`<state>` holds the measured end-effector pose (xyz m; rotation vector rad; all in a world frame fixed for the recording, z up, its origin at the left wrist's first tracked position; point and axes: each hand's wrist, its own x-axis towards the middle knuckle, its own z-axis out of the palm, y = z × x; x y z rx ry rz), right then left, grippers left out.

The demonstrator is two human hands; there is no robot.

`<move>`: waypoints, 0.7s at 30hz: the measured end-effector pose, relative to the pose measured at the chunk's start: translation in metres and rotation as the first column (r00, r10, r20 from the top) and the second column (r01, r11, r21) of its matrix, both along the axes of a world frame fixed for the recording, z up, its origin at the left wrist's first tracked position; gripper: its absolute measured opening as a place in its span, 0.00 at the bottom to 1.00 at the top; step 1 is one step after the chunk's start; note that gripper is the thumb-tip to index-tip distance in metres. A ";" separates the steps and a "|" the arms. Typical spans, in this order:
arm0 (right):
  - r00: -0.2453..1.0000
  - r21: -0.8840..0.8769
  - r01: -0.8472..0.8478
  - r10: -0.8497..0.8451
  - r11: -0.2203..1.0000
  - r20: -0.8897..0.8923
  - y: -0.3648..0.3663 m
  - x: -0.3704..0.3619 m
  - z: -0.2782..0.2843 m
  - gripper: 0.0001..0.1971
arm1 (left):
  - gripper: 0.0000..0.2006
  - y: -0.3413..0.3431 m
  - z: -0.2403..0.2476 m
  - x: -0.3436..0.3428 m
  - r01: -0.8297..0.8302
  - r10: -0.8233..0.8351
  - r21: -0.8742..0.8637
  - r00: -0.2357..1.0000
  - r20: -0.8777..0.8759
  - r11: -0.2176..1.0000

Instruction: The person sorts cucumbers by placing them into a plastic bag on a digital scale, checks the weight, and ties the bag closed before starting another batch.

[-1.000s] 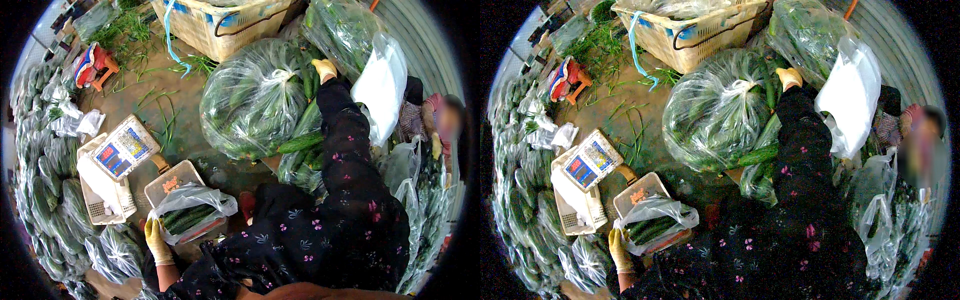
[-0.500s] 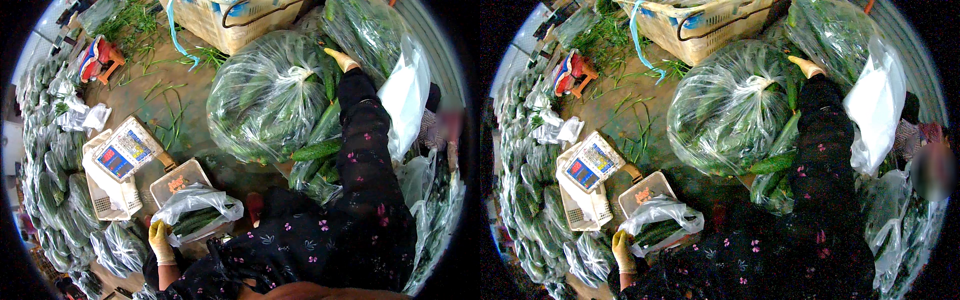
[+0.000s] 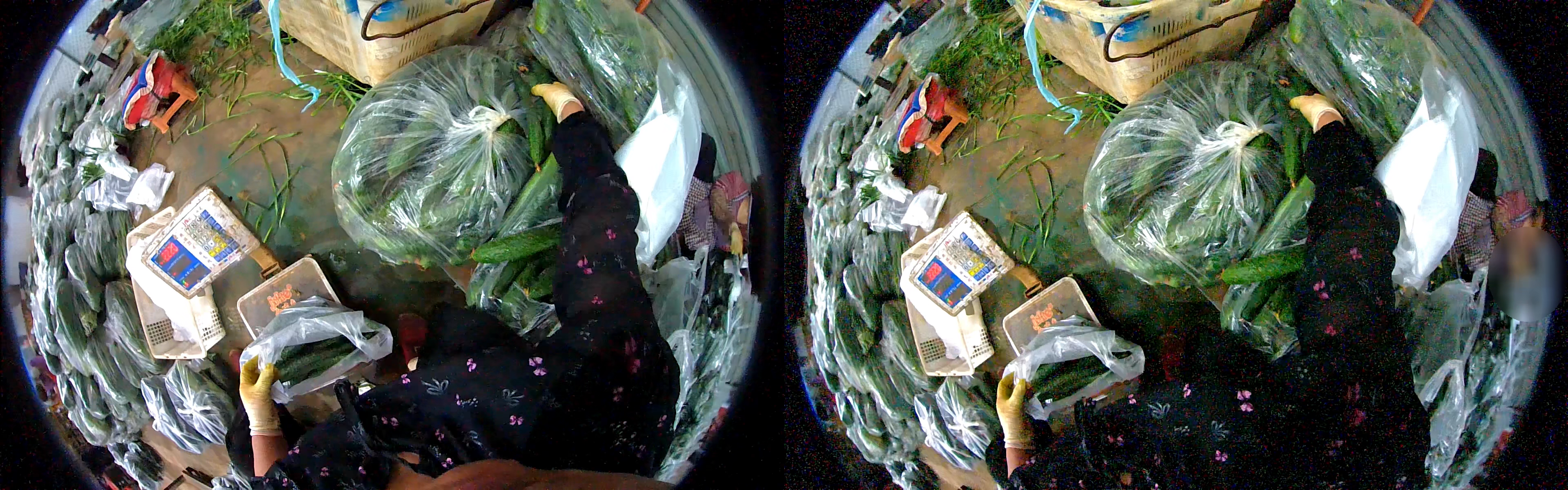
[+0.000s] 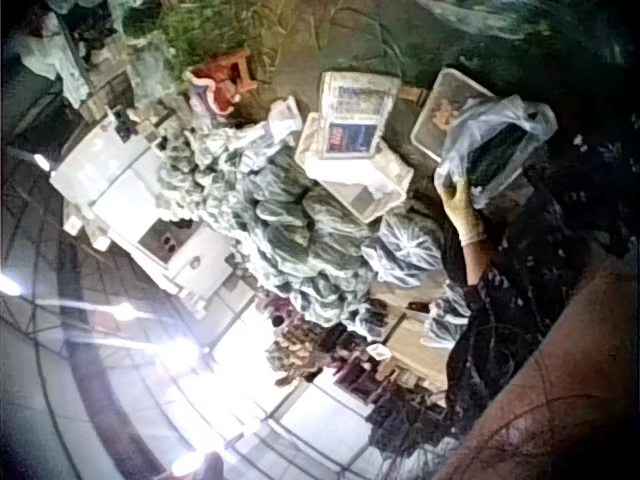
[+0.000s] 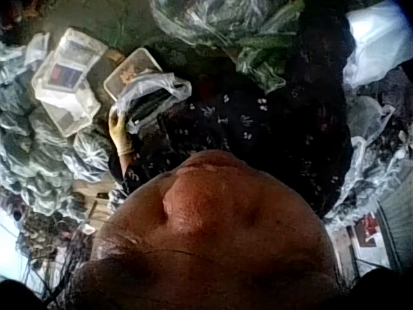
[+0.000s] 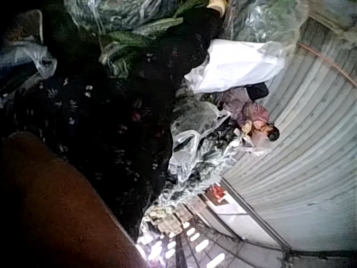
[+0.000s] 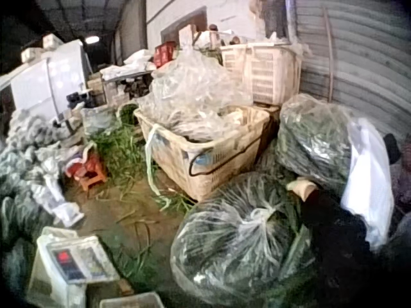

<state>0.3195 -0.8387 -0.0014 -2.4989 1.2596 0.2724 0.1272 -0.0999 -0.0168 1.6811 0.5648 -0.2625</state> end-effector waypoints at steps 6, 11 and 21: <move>0.766 0.037 -0.249 0.174 0.968 0.619 0.086 0.002 0.056 0.22 | 0.07 0.030 0.007 -0.023 0.102 -0.083 0.254 0.993 -0.083 0.962; 0.430 0.251 -0.753 0.166 0.608 0.888 0.227 -0.057 0.163 0.15 | 0.11 0.027 0.018 -0.004 -0.097 0.090 -0.203 0.995 -0.043 0.974; 0.211 0.546 -0.739 0.633 -0.396 0.745 0.571 -0.133 0.032 0.17 | 0.20 0.065 0.061 -0.040 -0.098 0.230 -0.723 0.969 0.086 0.684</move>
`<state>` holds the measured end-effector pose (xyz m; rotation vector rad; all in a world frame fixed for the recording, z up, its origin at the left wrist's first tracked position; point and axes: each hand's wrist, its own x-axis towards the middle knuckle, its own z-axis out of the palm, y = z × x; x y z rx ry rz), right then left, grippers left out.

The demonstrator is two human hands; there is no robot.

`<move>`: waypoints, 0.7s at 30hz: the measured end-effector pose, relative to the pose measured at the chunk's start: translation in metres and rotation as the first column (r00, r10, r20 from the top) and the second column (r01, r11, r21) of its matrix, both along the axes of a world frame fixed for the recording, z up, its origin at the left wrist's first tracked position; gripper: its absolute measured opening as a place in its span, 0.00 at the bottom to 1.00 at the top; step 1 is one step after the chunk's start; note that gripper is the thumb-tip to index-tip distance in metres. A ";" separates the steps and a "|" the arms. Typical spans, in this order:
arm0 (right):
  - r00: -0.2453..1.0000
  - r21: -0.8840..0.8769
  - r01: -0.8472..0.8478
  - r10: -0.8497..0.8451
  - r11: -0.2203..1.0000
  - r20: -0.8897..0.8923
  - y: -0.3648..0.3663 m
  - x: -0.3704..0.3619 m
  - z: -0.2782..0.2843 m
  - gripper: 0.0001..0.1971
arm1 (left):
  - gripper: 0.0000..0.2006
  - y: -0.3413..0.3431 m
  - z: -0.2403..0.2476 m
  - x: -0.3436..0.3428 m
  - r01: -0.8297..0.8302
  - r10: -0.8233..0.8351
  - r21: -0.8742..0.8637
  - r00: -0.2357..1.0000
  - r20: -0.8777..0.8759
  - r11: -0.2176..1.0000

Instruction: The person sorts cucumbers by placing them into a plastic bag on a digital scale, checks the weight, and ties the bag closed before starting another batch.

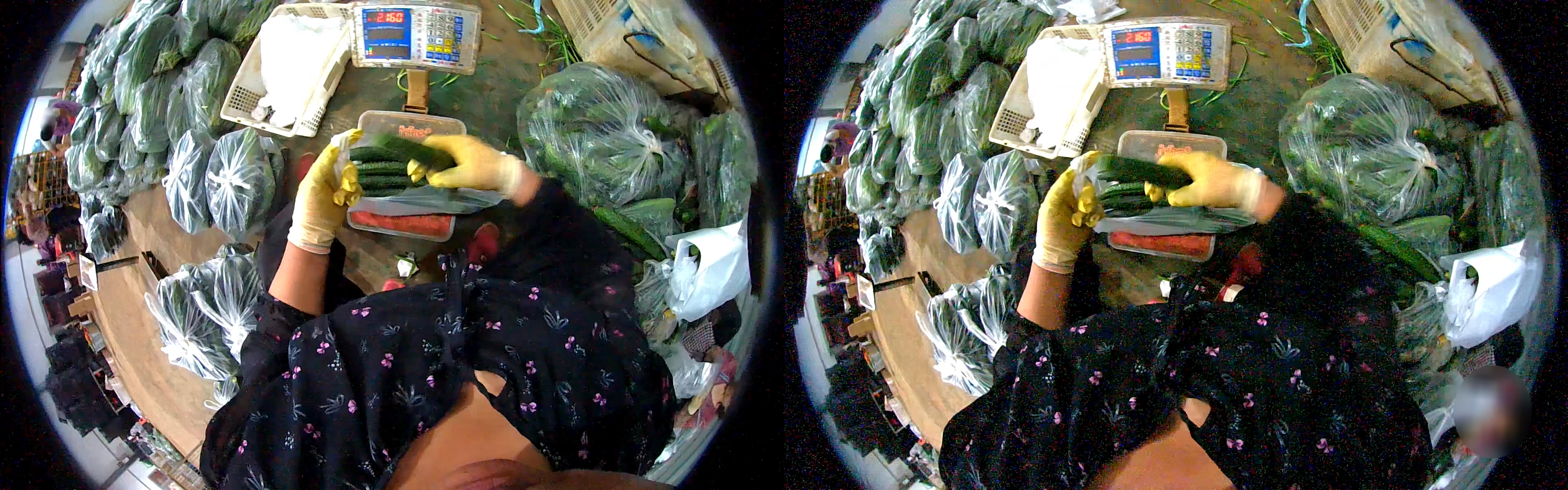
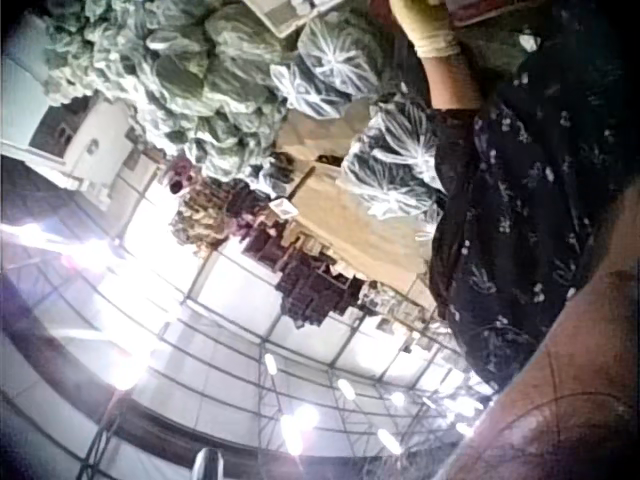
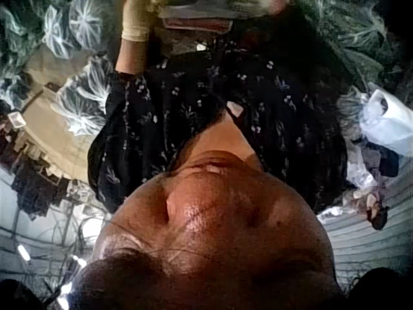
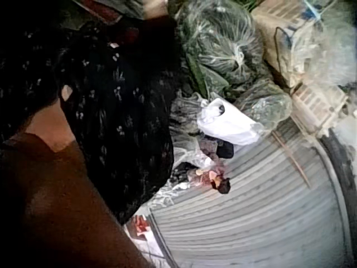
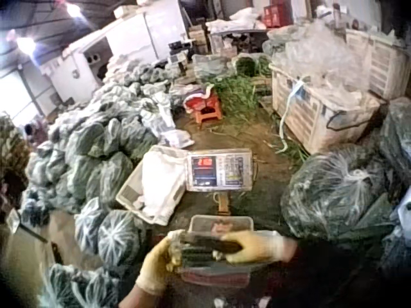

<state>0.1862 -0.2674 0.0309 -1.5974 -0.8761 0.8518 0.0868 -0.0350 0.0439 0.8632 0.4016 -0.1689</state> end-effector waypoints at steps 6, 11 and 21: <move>0.860 -0.659 0.051 0.303 0.750 0.412 0.055 -0.007 -0.138 0.24 | 0.20 0.019 -0.001 -0.012 0.078 -0.065 0.239 0.996 -0.063 0.968; 0.693 -0.281 0.355 -0.050 0.891 0.719 0.097 -0.004 -0.119 0.23 | 0.21 0.027 -0.033 -0.025 0.104 -0.099 0.154 0.994 -0.044 0.983; 0.961 -0.834 0.250 -0.025 0.492 0.274 -0.058 -0.016 -0.085 0.38 | 0.13 0.027 -0.005 -0.026 -0.148 0.146 -0.051 0.988 -0.044 0.988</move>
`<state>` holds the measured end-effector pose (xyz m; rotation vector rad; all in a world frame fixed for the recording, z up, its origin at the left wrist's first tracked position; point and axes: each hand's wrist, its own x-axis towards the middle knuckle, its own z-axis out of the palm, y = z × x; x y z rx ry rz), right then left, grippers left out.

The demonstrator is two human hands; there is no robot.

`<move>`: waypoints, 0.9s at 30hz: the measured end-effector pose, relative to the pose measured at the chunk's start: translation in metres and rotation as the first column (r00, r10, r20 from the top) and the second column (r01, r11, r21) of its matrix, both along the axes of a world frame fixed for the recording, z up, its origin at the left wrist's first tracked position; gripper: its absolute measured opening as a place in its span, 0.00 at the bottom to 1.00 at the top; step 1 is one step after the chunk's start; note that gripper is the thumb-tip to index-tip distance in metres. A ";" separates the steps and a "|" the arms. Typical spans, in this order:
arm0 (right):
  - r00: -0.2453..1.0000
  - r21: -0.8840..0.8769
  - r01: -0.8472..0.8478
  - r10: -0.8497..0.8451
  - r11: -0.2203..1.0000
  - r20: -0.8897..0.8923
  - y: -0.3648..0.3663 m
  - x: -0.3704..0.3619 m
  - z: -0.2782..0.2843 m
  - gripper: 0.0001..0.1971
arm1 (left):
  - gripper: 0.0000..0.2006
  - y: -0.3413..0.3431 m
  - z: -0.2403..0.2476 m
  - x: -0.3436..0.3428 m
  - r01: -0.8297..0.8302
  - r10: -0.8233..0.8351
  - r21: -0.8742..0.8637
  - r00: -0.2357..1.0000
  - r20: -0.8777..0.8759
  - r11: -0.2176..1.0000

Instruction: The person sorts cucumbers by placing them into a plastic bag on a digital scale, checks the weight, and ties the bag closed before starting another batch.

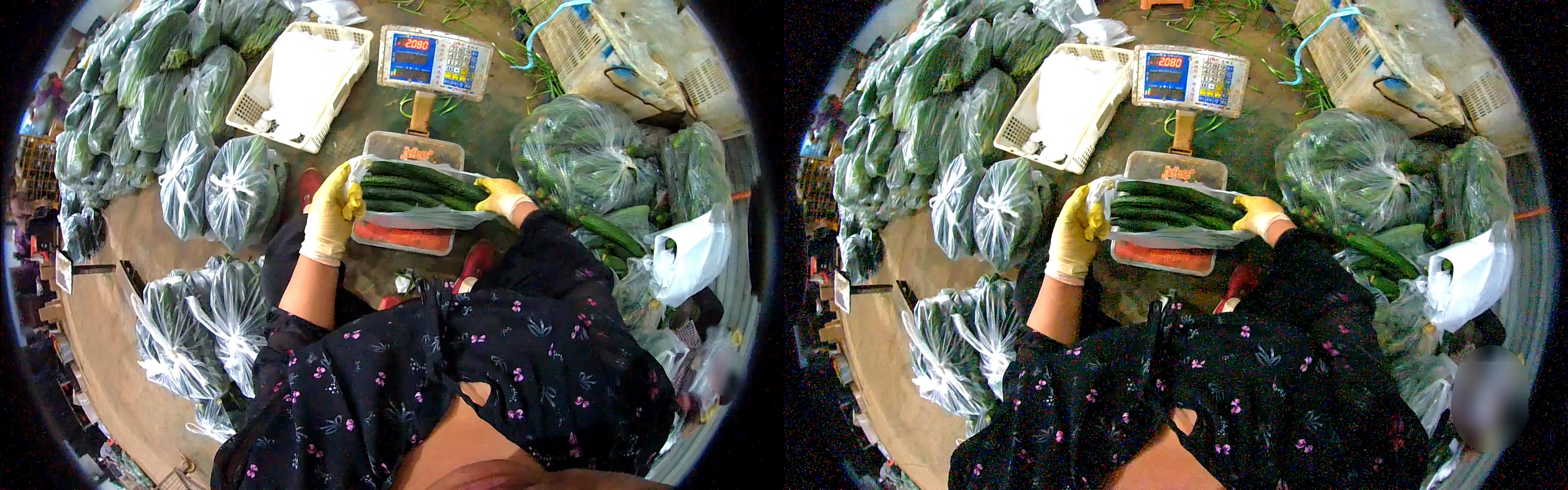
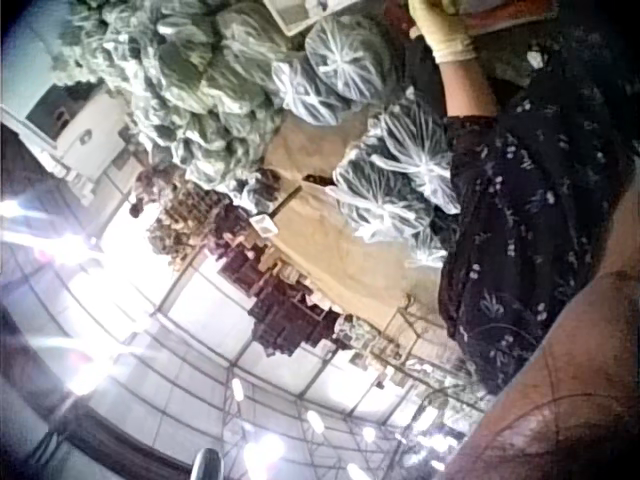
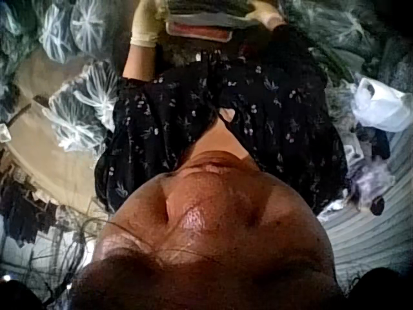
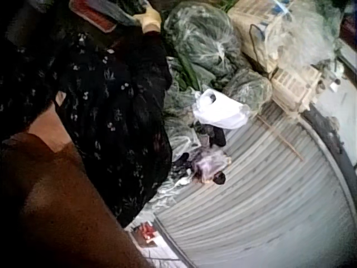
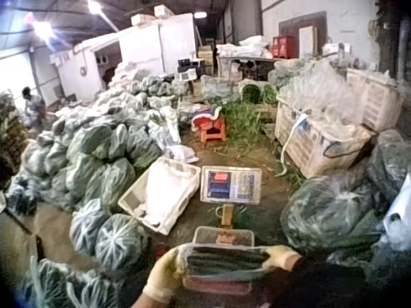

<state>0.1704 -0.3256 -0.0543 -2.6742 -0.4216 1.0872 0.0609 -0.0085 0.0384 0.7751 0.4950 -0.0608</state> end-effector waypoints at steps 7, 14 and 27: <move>0.943 -0.035 -0.060 0.068 0.998 0.326 0.033 -0.016 0.109 0.39 | 0.17 0.009 -0.017 -0.002 0.105 -0.135 0.275 0.987 0.091 0.956; 0.950 0.235 -0.009 -0.066 0.972 0.306 0.034 -0.031 -0.016 0.11 | 0.21 -0.001 -0.027 -0.003 0.265 -0.290 0.207 0.952 0.099 0.942; 0.967 0.067 -0.059 0.040 0.996 0.252 0.025 -0.037 -0.025 0.23 | 0.25 0.008 -0.027 -0.011 0.350 -0.374 0.135 0.894 0.246 0.927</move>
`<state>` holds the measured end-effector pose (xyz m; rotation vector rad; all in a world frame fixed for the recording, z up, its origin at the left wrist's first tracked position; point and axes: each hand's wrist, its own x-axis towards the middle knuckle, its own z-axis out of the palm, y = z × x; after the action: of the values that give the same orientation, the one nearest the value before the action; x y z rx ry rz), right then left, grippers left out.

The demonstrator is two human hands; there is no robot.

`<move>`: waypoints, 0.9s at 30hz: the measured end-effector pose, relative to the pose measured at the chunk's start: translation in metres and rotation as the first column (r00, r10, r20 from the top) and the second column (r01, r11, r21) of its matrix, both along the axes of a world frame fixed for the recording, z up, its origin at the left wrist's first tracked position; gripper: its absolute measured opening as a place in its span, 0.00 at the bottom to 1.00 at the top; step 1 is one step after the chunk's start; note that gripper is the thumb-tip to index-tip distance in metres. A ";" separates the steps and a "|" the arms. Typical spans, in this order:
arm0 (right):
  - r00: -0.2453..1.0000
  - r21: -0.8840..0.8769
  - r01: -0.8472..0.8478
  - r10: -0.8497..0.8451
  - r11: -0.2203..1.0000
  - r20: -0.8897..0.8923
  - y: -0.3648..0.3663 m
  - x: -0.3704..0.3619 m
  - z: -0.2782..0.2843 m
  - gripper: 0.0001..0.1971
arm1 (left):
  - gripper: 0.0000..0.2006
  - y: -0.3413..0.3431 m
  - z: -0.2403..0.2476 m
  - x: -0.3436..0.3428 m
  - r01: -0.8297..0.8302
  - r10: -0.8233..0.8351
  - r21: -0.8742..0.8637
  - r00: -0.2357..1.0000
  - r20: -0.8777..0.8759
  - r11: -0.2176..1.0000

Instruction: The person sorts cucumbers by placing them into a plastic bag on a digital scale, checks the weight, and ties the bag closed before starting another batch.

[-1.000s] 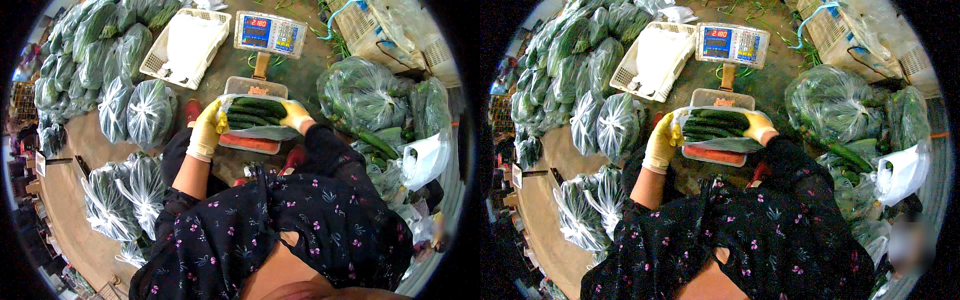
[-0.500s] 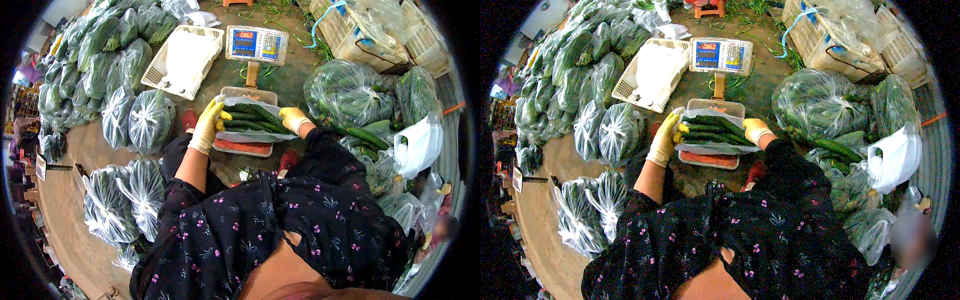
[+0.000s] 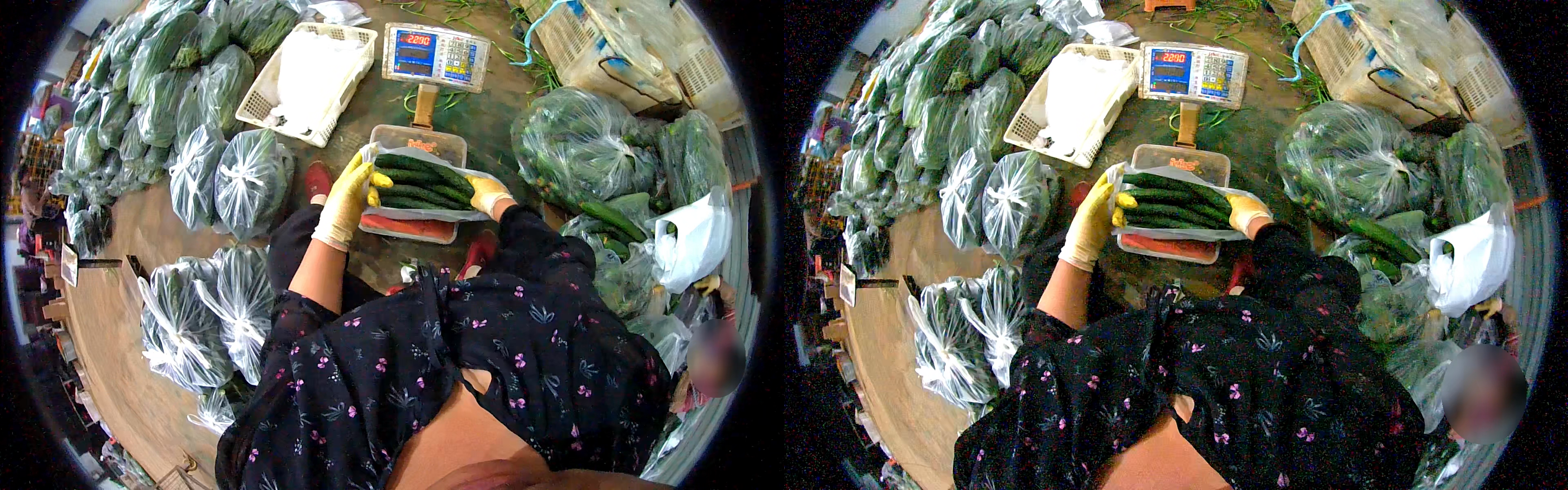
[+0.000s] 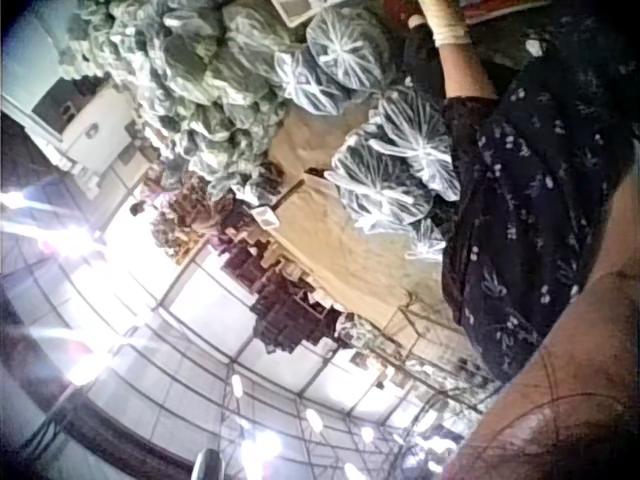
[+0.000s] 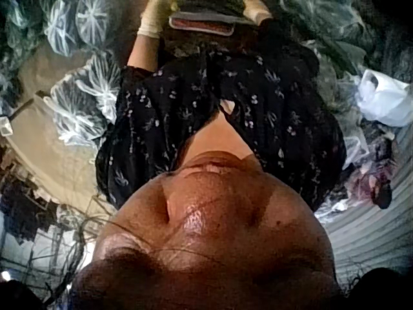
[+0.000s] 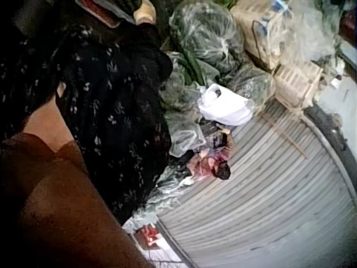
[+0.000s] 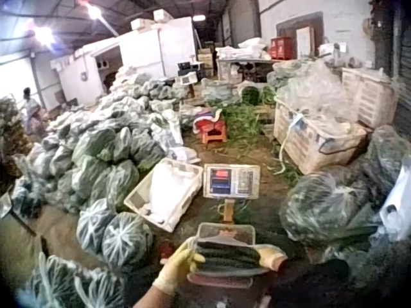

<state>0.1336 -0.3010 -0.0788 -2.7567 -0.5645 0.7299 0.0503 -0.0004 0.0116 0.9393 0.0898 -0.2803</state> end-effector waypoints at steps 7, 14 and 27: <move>0.953 0.266 -0.233 0.164 0.935 0.256 0.072 0.015 -0.020 0.23 | 0.22 -0.012 0.006 0.004 -0.094 0.099 0.100 0.994 -0.050 0.991; 0.973 -0.107 0.116 -0.091 0.987 0.213 0.083 0.035 -0.021 0.20 | 0.19 0.003 -0.018 0.005 -0.175 0.175 0.015 0.980 -0.097 0.985; 0.994 0.459 -0.046 0.085 0.887 -0.065 -0.009 -0.030 0.131 0.25 | 0.19 -0.012 -0.031 -0.003 -0.320 0.352 0.476 0.936 0.024 0.819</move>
<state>0.1036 -0.3097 0.0522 -2.2698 -0.7116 0.6257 0.0475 -0.0128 -0.0199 1.3810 0.3972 0.0502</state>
